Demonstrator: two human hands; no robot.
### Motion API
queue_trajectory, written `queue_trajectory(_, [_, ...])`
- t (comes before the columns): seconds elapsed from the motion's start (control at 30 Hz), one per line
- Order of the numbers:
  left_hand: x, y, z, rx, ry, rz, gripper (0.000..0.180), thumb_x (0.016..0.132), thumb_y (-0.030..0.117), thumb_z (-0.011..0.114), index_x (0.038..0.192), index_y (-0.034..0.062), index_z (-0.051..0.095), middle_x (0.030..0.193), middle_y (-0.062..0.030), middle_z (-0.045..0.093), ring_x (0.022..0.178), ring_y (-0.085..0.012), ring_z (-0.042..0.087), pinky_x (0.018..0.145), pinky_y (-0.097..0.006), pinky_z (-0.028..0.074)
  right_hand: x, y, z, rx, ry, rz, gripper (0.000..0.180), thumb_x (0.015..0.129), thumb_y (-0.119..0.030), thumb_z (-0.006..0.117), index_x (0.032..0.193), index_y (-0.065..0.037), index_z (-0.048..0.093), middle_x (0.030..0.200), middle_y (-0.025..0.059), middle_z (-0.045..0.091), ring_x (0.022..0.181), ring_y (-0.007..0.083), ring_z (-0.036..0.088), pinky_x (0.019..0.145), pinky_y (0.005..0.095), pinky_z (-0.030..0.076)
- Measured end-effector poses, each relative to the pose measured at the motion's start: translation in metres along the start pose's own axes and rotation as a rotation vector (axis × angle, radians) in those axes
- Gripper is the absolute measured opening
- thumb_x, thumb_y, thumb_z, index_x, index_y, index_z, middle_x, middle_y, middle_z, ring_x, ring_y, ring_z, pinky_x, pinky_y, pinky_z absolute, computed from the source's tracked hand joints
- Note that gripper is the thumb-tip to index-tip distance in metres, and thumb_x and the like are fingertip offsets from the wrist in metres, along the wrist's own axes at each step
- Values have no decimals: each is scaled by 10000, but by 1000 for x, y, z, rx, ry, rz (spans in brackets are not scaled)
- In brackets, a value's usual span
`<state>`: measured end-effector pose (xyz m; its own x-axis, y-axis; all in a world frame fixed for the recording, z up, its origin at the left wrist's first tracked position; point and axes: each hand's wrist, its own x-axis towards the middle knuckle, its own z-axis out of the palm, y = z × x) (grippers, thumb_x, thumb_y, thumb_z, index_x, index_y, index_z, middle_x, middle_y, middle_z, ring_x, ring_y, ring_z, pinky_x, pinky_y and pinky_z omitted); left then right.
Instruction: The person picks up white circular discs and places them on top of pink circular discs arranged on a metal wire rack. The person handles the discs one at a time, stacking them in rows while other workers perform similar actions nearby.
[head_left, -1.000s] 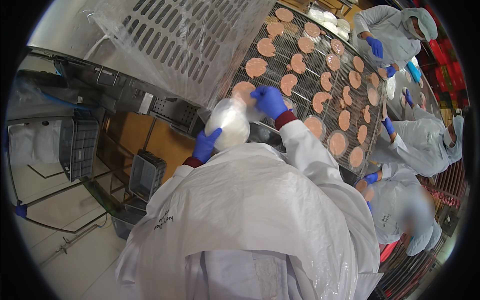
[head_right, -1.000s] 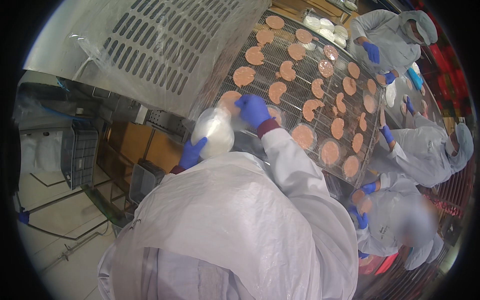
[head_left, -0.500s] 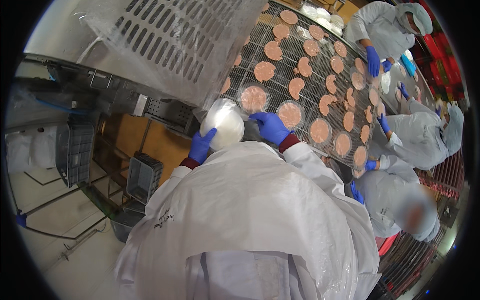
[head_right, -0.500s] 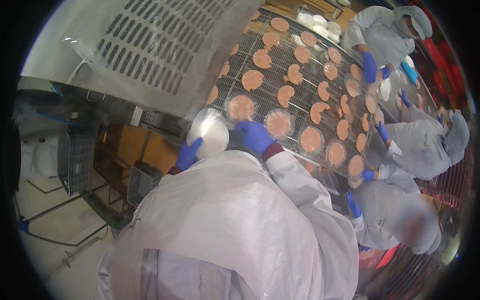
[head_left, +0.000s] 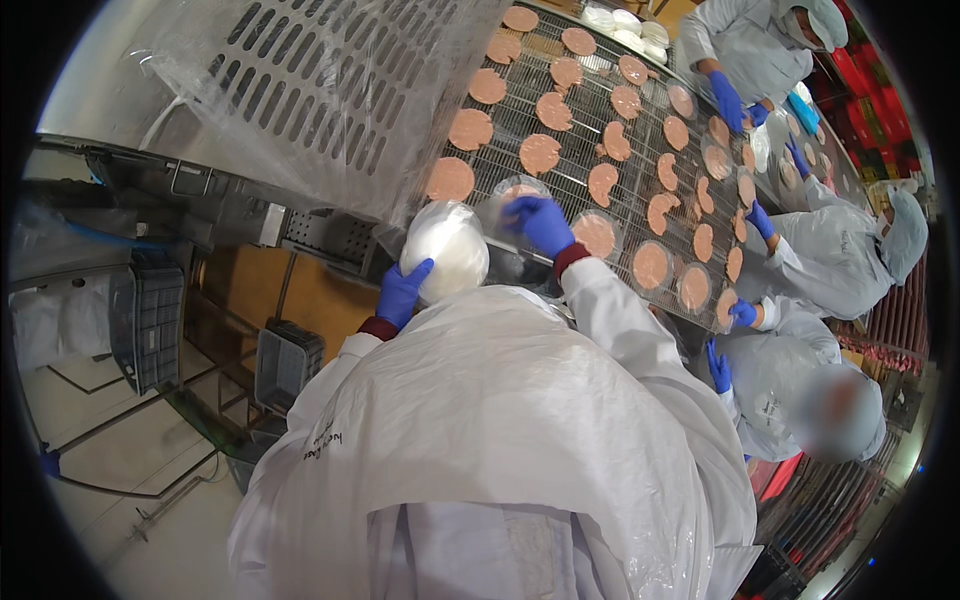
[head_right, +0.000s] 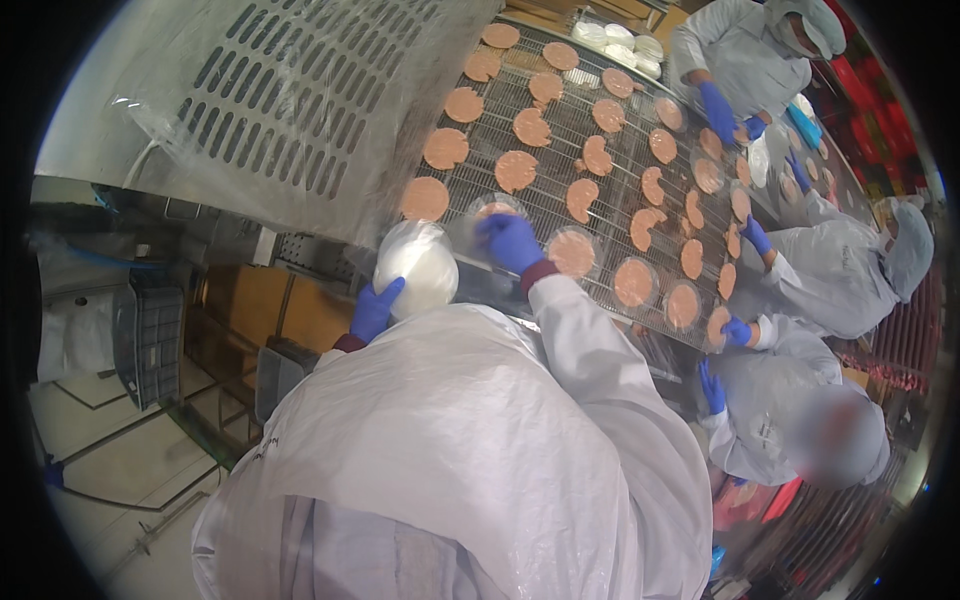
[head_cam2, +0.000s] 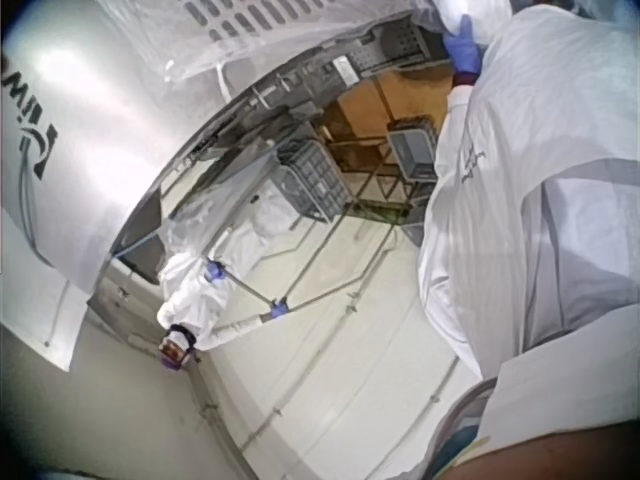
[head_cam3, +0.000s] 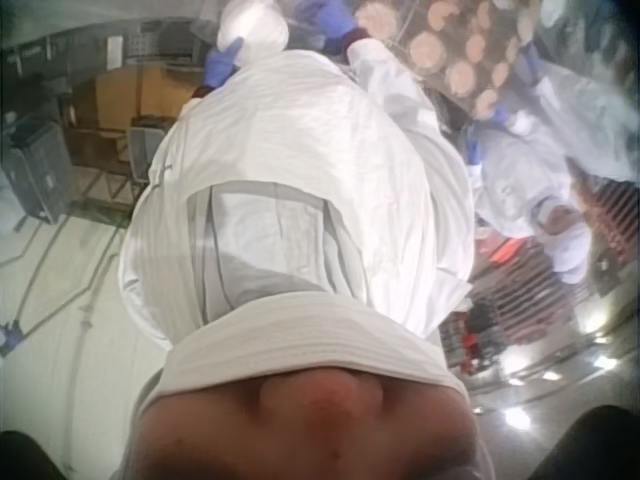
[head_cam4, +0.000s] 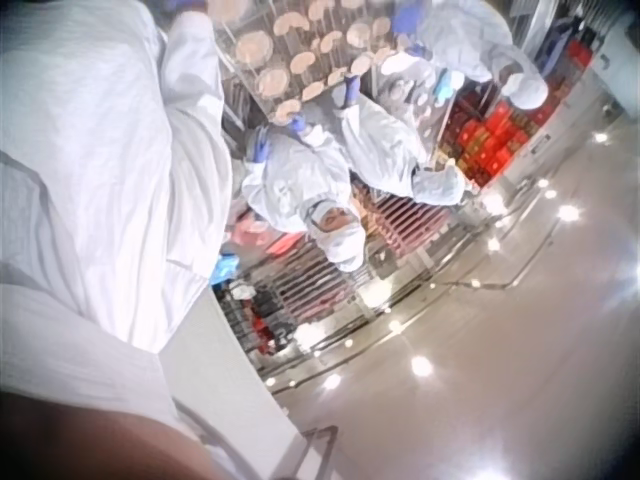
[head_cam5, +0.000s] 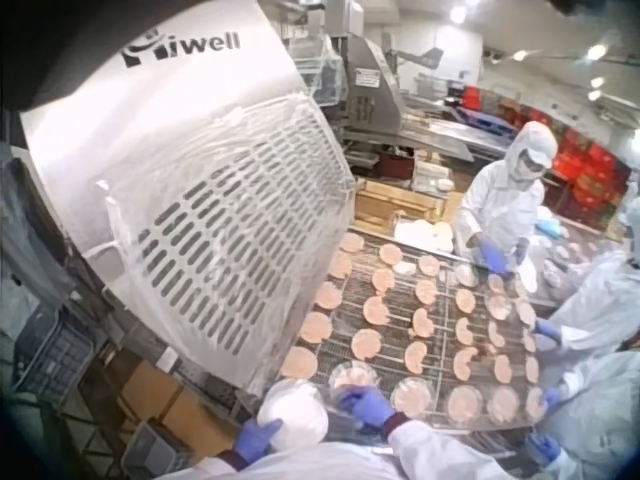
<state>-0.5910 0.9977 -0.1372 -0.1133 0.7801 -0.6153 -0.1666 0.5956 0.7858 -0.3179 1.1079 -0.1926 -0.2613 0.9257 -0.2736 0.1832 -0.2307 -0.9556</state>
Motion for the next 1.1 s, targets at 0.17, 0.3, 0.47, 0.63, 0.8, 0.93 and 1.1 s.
queue_trajectory(0.17, [-5,-8,-12,-2,53,15,400,823,192,709,1140,-23,590,1007,-73,645,855,-138,599,772,-280,482,41,-84,30,-245,338,-340,300,830,-44,520,1118,-39,600,1011,174,653,910,309,642,816,338,500])
queue_trajectory(0.3, [-8,0,-13,15,58,35,400,823,191,709,1137,-25,589,1012,-81,646,862,-142,604,776,-280,482,37,-47,55,-687,-17,-439,410,809,-42,535,1219,-58,541,1197,177,582,1046,332,591,893,369,478])
queue_trajectory(0.47, [-9,2,-9,13,78,27,385,819,186,711,1126,-17,597,1010,-82,648,855,-147,611,772,-284,488,-5,-32,60,-639,-61,-392,344,877,-150,547,1203,-41,553,1240,184,557,1120,337,555,929,382,459])
queue_trajectory(0.63, [-3,9,8,4,-16,14,380,815,175,714,1132,1,597,1009,-75,648,852,-148,614,776,-289,494,-24,-72,44,-168,-106,-12,353,901,-250,567,1163,-13,558,1102,196,619,1008,317,608,852,362,483])
queue_trajectory(0.8, [0,23,23,-38,-48,43,385,814,167,714,1141,4,592,1009,-73,647,856,-145,611,775,-289,495,-9,-56,20,-355,297,-127,354,853,-261,619,1088,1,579,942,185,621,887,333,603,784,405,486])
queue_trajectory(0.93, [-2,20,19,7,-56,65,383,815,163,713,1140,1,592,1011,-74,646,862,-144,609,773,-289,496,0,-28,-9,-840,324,-116,243,786,-184,651,959,-26,588,882,154,587,847,359,560,754,446,463])
queue_trajectory(1.1, [-1,13,13,55,-19,57,373,815,164,712,1129,-3,598,1011,-73,645,857,-144,610,767,-290,499,-19,-38,5,-865,158,-415,233,721,-119,678,902,-53,547,903,148,549,902,371,532,762,443,450])
